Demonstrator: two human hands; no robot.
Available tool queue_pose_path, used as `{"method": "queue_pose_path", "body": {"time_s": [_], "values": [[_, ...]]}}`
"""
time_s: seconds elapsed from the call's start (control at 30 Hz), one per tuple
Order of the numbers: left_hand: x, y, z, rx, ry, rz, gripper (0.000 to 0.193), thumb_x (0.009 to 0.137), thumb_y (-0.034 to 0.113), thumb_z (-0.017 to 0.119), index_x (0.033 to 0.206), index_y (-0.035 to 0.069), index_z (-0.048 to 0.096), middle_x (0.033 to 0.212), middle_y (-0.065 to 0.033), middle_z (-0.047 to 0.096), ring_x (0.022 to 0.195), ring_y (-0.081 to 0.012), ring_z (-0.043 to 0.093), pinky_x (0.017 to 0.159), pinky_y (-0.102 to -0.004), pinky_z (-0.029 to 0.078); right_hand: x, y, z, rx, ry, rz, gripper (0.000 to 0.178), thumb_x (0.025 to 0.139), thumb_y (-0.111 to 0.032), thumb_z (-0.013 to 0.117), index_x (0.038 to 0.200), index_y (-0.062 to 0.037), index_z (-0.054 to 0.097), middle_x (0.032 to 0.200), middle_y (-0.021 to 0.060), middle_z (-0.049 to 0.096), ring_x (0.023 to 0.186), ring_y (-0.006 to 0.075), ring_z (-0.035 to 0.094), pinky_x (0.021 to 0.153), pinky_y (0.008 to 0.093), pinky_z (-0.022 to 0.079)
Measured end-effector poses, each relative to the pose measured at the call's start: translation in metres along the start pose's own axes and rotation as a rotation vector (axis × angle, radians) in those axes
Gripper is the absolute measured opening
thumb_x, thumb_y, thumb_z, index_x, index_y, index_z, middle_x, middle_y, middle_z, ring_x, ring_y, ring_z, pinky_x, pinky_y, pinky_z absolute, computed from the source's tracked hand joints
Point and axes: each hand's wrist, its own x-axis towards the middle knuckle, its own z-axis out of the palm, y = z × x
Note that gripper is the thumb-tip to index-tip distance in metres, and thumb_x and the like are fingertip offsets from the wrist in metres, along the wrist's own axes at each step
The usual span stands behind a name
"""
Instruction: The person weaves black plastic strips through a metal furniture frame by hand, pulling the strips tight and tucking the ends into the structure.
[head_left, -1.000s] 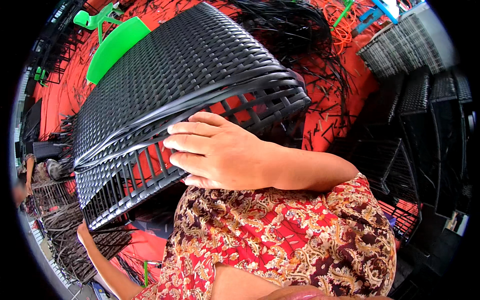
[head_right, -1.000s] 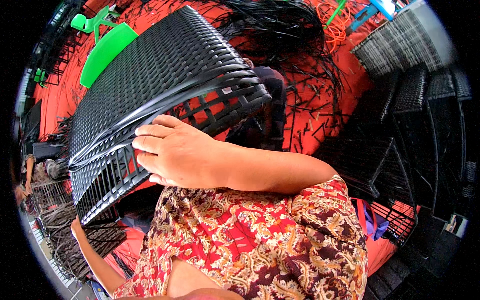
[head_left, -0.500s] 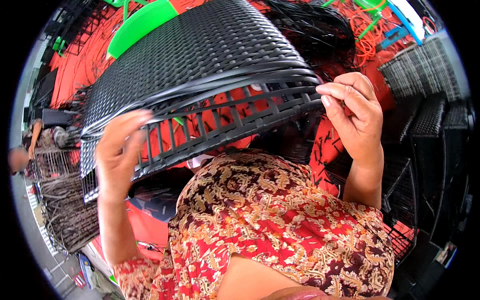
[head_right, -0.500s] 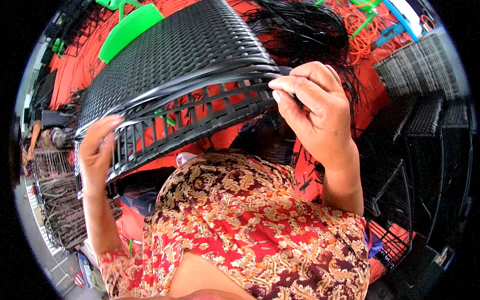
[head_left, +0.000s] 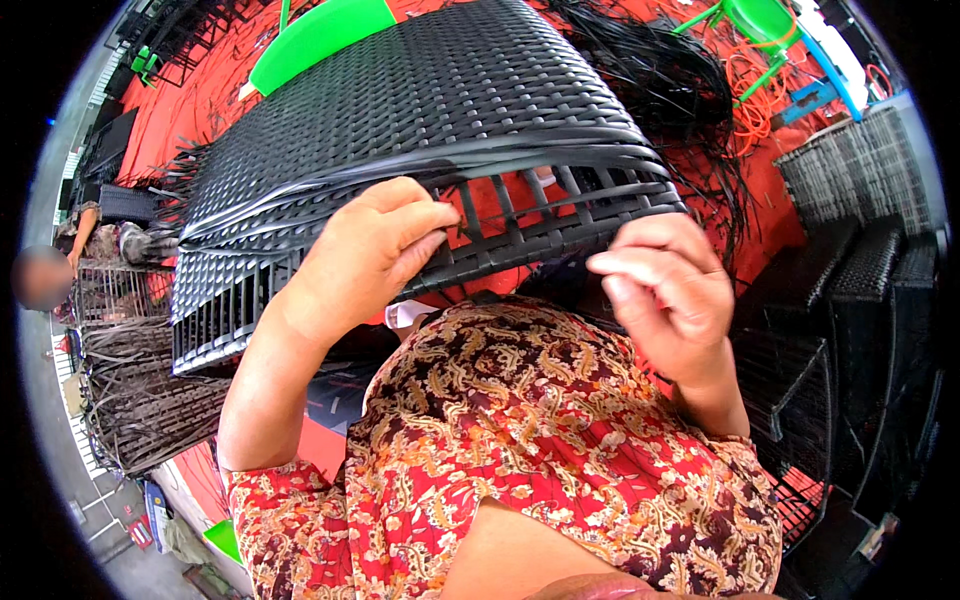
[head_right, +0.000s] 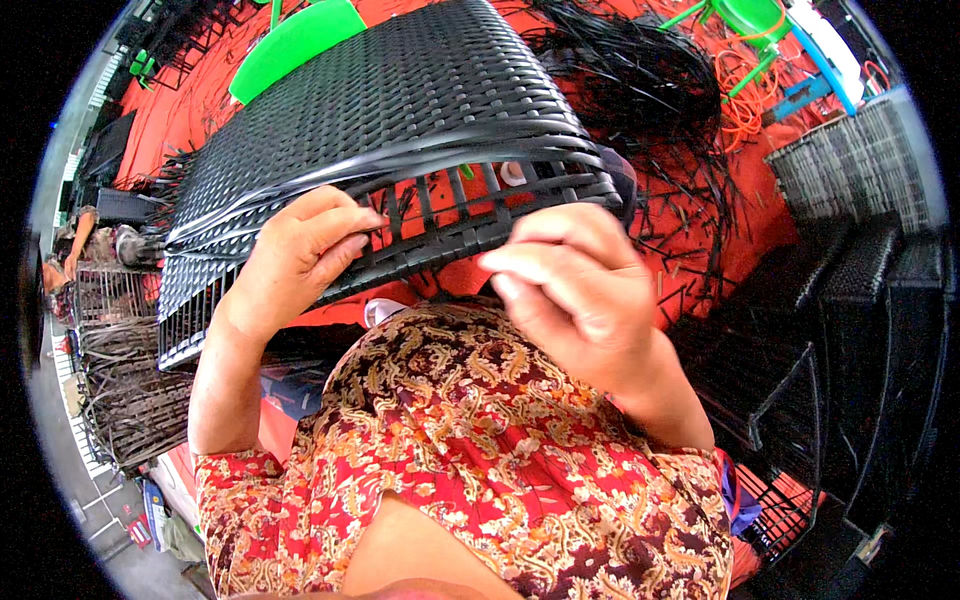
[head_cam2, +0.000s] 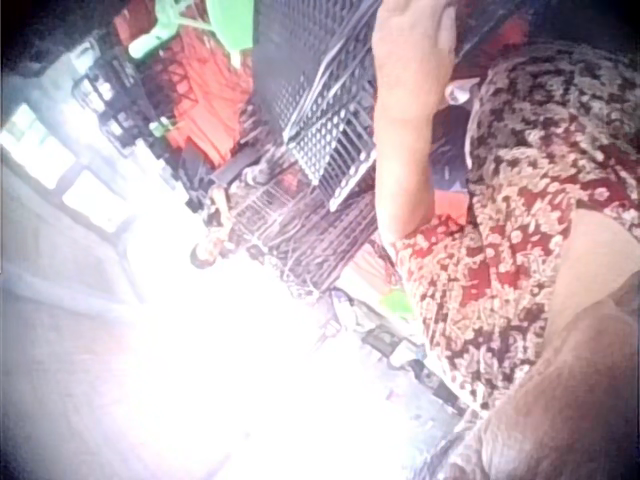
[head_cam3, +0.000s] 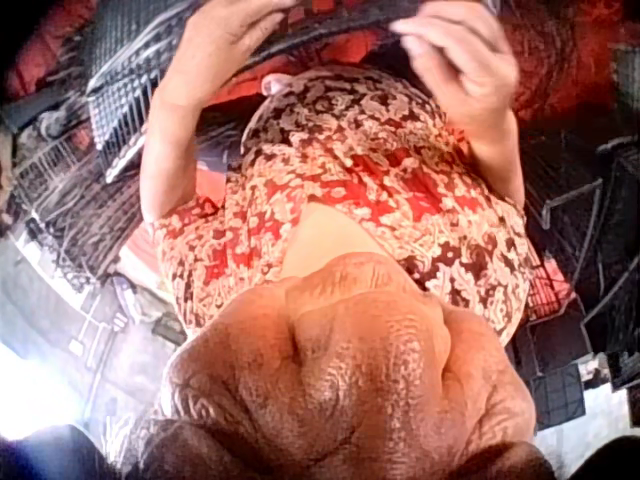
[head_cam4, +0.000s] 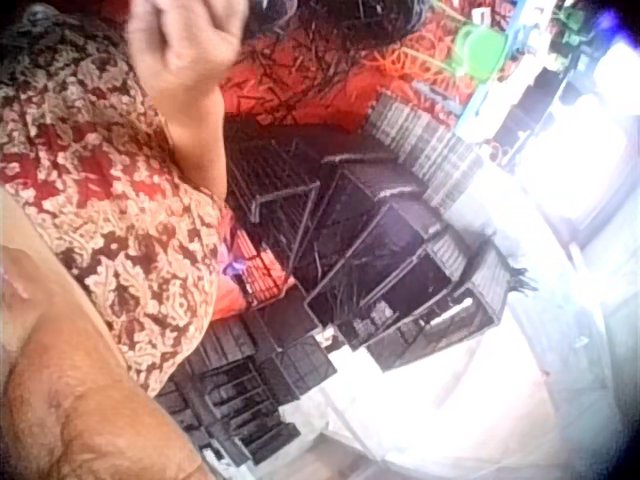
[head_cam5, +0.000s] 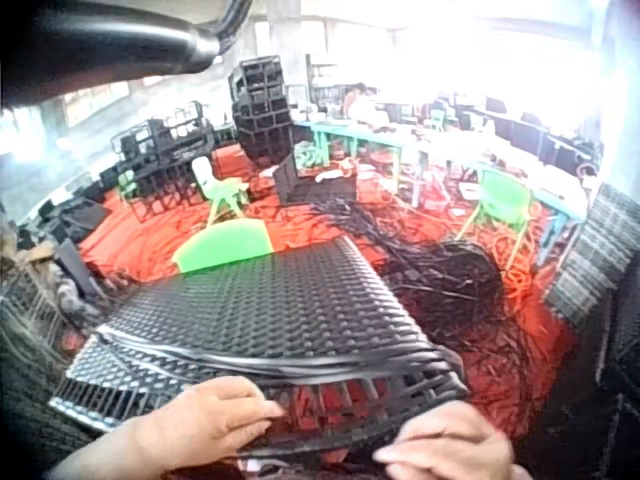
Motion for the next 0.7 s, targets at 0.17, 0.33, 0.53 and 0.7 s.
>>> {"method": "queue_pose_path", "body": {"time_s": [0.17, 0.33, 0.53, 0.7], "values": [[-0.009, 0.035, -0.018, 0.401, 0.258, 0.188, 0.027, 0.066, -0.001, 0.064, 0.093, 0.003, 0.063, 0.087, -0.0108, 0.063, 0.074, -0.0269, 0.061, 0.066, -0.0363, 0.048, 0.025, -0.013, 0.045, -0.024, 0.034, -0.204, 0.031, 0.072, -0.009, 0.066, 0.102, -0.0024, 0.062, 0.1, 0.0094, 0.06, 0.095, 0.0244, 0.057, 0.082, 0.0369, 0.045], [-0.026, 0.066, -0.029, 0.664, 0.176, 0.1, 0.031, 0.073, 0.002, 0.06, 0.104, 0.002, 0.064, 0.084, -0.0087, 0.064, 0.067, -0.0212, 0.06, 0.058, -0.0299, 0.046, 0.052, -0.004, 0.047, -0.286, -0.093, -0.33, 0.024, 0.076, -0.018, 0.056, 0.097, -0.0064, 0.061, 0.076, 0.0031, 0.057, 0.071, 0.0225, 0.058, 0.07, 0.0381, 0.046], [-0.119, -0.01, -0.075, -0.245, 0.53, -0.558, 0.02, 0.08, -0.003, 0.062, 0.1, 0.0, 0.064, 0.086, 0.0012, 0.061, 0.07, -0.006, 0.053, 0.063, -0.0202, 0.043, 0.092, 0.054, -0.047, -0.435, 0.241, -0.014, 0.024, 0.09, -0.012, 0.054, 0.113, -0.0071, 0.062, 0.102, 0.0118, 0.066, 0.087, 0.0176, 0.064, 0.08, 0.0266, 0.049], [-0.17, -0.046, -0.111, -0.374, 0.303, -0.655, 0.01, 0.087, 0.011, 0.06, 0.084, 0.002, 0.063, 0.066, 0.0059, 0.048, 0.053, 0.0001, 0.034, 0.047, -0.0177, 0.024, 0.072, 0.15, -0.113, 0.07, 0.371, 0.367, 0.02, 0.09, -0.018, 0.056, 0.101, -0.0037, 0.066, 0.093, 0.0043, 0.069, 0.083, 0.0139, 0.064, 0.073, 0.0268, 0.048]]}}
